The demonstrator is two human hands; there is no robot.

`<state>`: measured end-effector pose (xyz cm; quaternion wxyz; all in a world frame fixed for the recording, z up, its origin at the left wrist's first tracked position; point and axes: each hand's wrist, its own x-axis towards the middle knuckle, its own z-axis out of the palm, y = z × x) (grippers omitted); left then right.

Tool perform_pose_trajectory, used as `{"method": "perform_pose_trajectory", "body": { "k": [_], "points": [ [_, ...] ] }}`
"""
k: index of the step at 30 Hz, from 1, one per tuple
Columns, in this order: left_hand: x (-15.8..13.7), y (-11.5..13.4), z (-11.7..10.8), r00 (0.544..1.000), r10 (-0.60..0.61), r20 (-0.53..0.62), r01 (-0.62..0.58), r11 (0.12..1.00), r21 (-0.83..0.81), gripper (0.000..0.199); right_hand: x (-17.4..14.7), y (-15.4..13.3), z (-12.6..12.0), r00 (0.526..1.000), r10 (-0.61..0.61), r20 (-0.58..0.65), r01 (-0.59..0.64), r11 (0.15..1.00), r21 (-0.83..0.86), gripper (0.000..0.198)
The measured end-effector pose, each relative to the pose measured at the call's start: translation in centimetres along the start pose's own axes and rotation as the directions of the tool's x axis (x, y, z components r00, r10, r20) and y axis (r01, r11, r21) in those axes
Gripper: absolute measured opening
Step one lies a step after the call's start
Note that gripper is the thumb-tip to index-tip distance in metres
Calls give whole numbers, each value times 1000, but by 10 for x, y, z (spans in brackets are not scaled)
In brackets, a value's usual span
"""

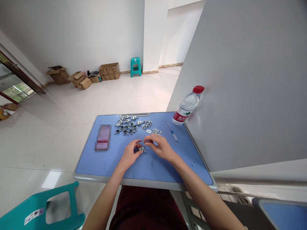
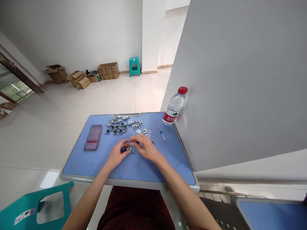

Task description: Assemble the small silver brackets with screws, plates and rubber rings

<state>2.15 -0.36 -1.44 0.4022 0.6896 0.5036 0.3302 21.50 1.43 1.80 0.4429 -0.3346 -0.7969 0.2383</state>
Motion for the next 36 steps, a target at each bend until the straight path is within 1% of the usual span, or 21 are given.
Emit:
{"method": "perform_pose_trajectory", "body": {
  "k": [8,16,20,25,28,32,36],
  "points": [
    [0,-2,2,1000,19,-14,-19,1000,-3,41,1,-4,5,1000,-26,6,26,1000,-14,18],
    [0,-4,3,999,47,-23,-47,999,0,40,1,-3,9,1000,6,-12,-6,1000,-11,17],
    [-1,-4,1,998,61,-21,-61,998,3,42,1,-1,9,999,38,-20,-37,998,44,16],
    [-2,-1,0,998,64,-15,-64,998,1,44,0,1,11,992,101,-75,-87,983,162,16],
    [-1,-2,1,998,66,-15,-66,998,-5,44,0,-1,18,992,94,-89,-78,982,172,18],
    [-1,-5,2,997,75,-21,-75,997,-17,42,1,-4,25,995,52,-85,-39,988,147,20],
    [0,-9,3,997,79,-19,-79,996,-35,47,2,-3,25,995,55,-88,-44,991,126,18]
  ]
}}
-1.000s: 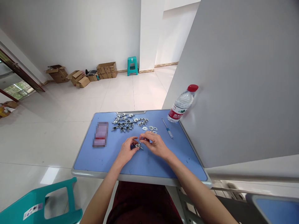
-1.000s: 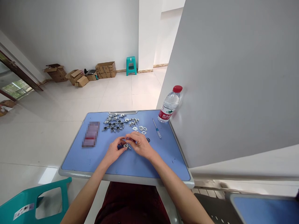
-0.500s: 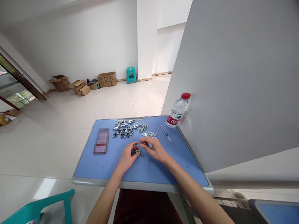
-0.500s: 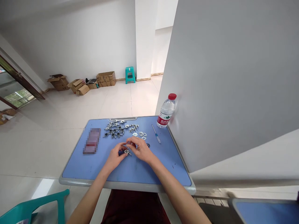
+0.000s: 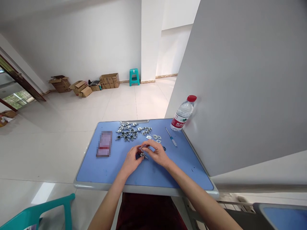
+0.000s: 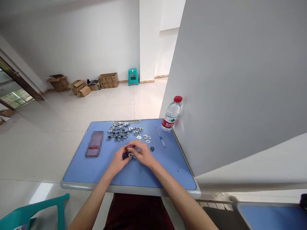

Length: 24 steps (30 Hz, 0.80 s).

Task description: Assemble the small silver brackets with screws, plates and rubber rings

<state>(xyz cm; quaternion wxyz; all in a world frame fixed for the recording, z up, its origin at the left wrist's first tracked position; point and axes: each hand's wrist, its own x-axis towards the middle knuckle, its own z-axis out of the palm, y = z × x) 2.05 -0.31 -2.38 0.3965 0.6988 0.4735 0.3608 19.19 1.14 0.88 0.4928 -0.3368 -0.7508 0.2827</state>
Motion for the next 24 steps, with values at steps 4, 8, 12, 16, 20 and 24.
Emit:
{"method": "perform_pose_trajectory", "body": {
  "k": [4,8,12,16,20,24],
  "points": [
    [0,-1,1,1000,3,-3,-3,1000,-7,47,0,1,-1,1000,-8,29,9,999,-32,18],
    [0,0,0,1000,-2,-2,2,1000,3,48,0,1,-1,1000,5,12,-5,1000,-21,20],
    [-1,3,-1,1000,-6,0,6,1000,16,49,1,1,-2,1000,0,-14,-1,1000,-26,20],
    [-1,2,-1,1000,-12,5,12,1000,5,50,1,1,-3,1000,-9,2,10,999,-38,20],
    [0,0,0,1000,-9,6,9,1000,-1,49,0,1,-3,1000,-29,12,29,999,-35,19],
    [0,0,0,1000,-5,7,5,1000,8,50,1,1,-4,999,-40,25,41,997,-61,20]
  ]
}}
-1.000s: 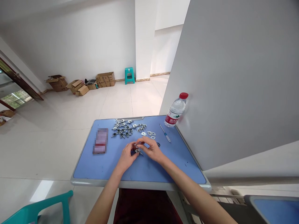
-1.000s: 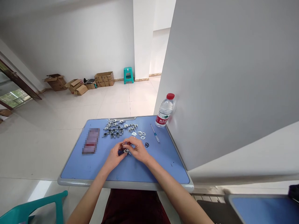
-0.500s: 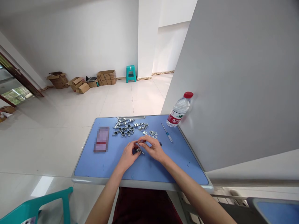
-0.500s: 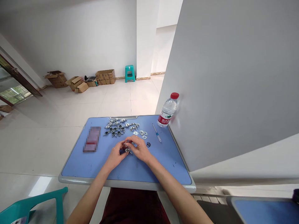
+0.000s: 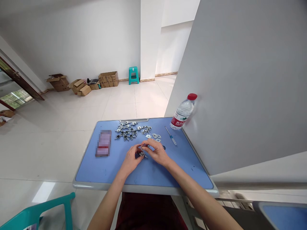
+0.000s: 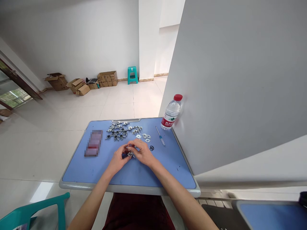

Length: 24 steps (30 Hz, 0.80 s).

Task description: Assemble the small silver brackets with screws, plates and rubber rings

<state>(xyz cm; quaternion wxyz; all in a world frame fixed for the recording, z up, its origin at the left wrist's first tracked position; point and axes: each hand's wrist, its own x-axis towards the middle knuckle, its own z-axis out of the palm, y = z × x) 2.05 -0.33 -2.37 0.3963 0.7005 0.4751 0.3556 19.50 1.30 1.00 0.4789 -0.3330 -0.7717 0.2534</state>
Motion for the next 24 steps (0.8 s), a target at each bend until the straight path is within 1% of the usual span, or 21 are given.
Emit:
{"method": "perform_pose_trajectory", "body": {
  "k": [6,8,10,14,19,24],
  "points": [
    [0,2,0,1000,8,-21,-7,1000,25,36,2,-5,4,989,-138,59,140,990,-36,19],
    [1,2,0,1000,8,-23,-7,1000,27,35,2,-6,6,985,-152,79,156,987,-47,21],
    [1,2,0,1000,7,-23,-6,1000,30,36,2,-6,7,985,-146,90,151,987,-49,22],
    [2,1,1,1000,1,-24,0,999,37,37,2,-3,8,991,-113,71,115,993,-20,23],
    [2,1,1,1000,-11,-26,12,999,41,36,2,-3,7,995,-79,68,80,997,-4,20],
    [0,5,0,999,-19,-25,20,999,28,43,1,-3,8,1000,-8,5,9,999,-43,16]
  ]
}}
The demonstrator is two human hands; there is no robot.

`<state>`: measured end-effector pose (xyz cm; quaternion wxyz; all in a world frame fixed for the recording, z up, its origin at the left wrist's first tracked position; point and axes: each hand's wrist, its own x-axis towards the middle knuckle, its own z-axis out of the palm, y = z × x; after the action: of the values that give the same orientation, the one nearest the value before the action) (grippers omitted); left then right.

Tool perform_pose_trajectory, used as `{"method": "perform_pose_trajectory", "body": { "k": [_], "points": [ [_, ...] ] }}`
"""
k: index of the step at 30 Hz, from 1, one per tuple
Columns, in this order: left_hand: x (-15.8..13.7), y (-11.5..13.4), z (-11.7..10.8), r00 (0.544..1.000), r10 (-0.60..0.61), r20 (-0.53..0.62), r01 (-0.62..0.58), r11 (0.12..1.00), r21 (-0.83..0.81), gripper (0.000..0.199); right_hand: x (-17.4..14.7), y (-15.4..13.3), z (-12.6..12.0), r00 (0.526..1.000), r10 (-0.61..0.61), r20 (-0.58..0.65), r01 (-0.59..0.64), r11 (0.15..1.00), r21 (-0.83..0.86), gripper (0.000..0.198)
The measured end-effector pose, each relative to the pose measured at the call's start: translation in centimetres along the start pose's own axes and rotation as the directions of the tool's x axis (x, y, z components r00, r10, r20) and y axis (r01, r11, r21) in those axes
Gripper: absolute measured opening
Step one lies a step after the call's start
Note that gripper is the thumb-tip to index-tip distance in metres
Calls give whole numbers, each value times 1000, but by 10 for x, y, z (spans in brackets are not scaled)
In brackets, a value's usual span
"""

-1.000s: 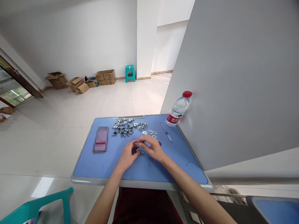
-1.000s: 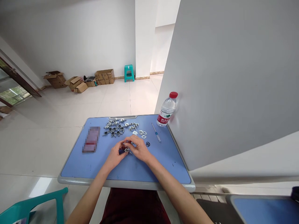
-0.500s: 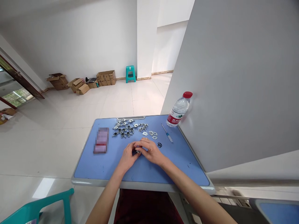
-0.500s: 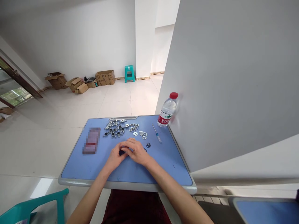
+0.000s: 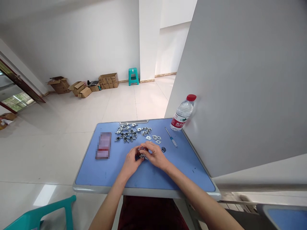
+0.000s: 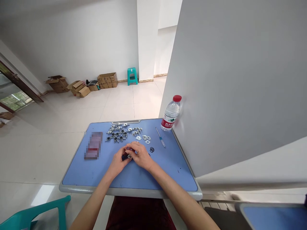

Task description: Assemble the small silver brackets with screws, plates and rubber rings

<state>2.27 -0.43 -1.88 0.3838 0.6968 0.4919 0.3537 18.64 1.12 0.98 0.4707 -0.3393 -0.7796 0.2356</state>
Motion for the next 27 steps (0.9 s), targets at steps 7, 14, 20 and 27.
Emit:
{"method": "perform_pose_trajectory", "body": {
  "k": [7,14,20,27],
  "points": [
    [1,-1,1,1000,0,-24,-1,1000,-15,46,1,-1,2,999,-20,-25,20,1000,-9,14],
    [1,-1,2,999,25,-28,-25,1000,10,40,1,-4,4,999,-29,-39,27,999,-31,13],
    [-1,2,0,998,47,-33,-45,998,41,36,0,0,4,998,-1,-60,1,1000,-14,15],
    [-3,6,-2,999,27,-21,-26,997,67,40,-1,8,2,973,142,-180,-113,980,163,19]
  ]
}}
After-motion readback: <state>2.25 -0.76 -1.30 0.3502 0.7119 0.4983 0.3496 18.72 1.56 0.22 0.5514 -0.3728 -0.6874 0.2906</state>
